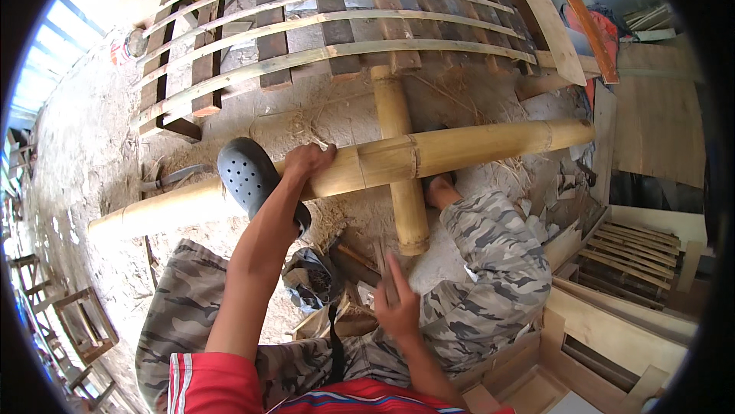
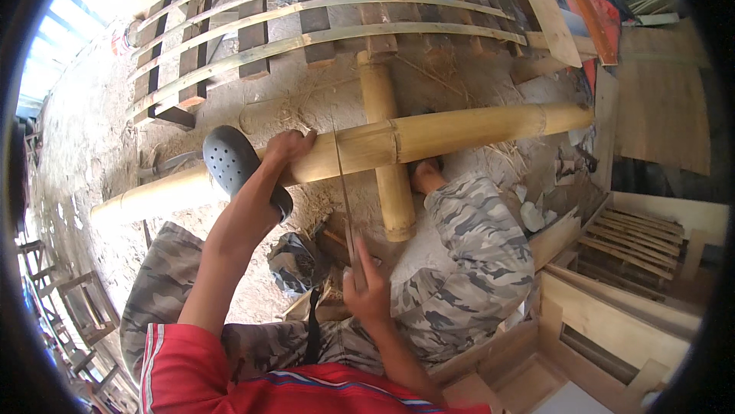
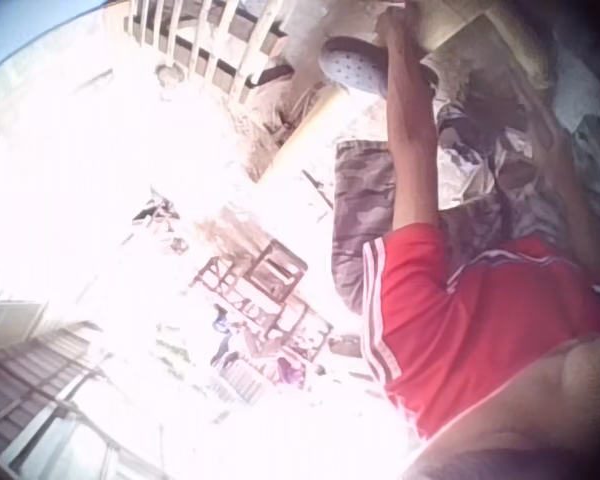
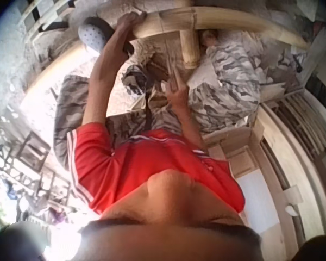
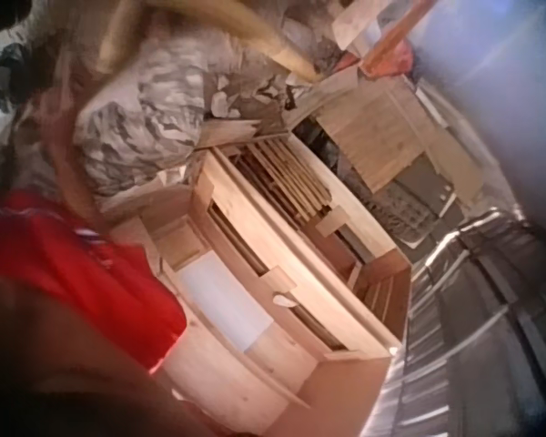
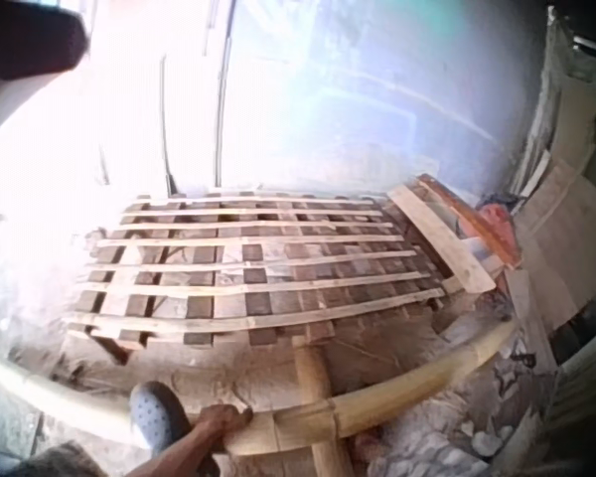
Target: The person positions a long bamboo pole on a wooden pallet, then uses a machete to cut the pole into shorter sections. The person handles the pole and machete throughout the task.
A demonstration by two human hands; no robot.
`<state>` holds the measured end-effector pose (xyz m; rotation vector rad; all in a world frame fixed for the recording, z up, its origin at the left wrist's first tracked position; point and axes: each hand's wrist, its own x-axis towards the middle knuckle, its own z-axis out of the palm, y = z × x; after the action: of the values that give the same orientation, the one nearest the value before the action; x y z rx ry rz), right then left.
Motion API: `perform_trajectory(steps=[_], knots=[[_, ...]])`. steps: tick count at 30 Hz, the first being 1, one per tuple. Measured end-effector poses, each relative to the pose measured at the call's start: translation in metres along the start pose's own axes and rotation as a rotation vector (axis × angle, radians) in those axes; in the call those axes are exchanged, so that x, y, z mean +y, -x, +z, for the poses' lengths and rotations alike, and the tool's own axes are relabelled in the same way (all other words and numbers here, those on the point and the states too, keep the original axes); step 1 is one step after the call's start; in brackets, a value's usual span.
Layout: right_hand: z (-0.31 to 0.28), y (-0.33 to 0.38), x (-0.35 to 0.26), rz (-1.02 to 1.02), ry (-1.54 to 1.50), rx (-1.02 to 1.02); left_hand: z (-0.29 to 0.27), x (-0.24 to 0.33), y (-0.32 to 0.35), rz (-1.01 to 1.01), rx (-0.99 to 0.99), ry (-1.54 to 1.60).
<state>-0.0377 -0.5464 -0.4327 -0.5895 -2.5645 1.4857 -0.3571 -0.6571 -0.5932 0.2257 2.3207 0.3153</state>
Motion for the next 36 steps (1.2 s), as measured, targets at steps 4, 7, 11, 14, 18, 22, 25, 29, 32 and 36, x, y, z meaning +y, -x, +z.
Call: perform_trajectory(steps=[4,7,11,14,18,22,25,29,32,36], knots=[[0.004,-0.003,-0.007,-0.014,-0.039,0.007,0.013,-0.012,-0.017,0.037,0.043,0.012],[0.056,-0.111,0.042,-0.117,-0.007,0.063,0.016,-0.001,-0.021,0.038,0.053,0.035],[0.037,-0.078,0.038,0.026,-0.112,0.013,-0.001,0.005,0.001,0.004,0.002,0.033],[-0.005,0.006,0.000,0.063,-0.016,-0.039,0.000,-0.005,-0.003,0.001,0.062,0.046],[0.011,-0.034,0.014,-0.067,-0.056,0.021,0.000,0.006,0.004,0.006,0.088,0.076],[0.051,-0.120,0.035,-0.117,-0.025,0.054,-0.007,0.007,0.007,0.039,0.072,0.107],[0.044,-0.083,0.039,0.049,-0.128,0.002,-0.001,0.000,0.015,0.035,0.038,0.115],[-0.003,0.009,-0.017,0.071,-0.036,-0.032,-0.007,-0.002,0.005,0.006,0.005,0.097],[0.017,-0.035,0.017,-0.027,-0.046,0.010,-0.005,-0.001,-0.003,-0.024,0.021,0.087],[0.054,-0.117,0.024,0.026,-0.041,0.006,-0.003,0.000,-0.009,0.002,0.003,0.075]])
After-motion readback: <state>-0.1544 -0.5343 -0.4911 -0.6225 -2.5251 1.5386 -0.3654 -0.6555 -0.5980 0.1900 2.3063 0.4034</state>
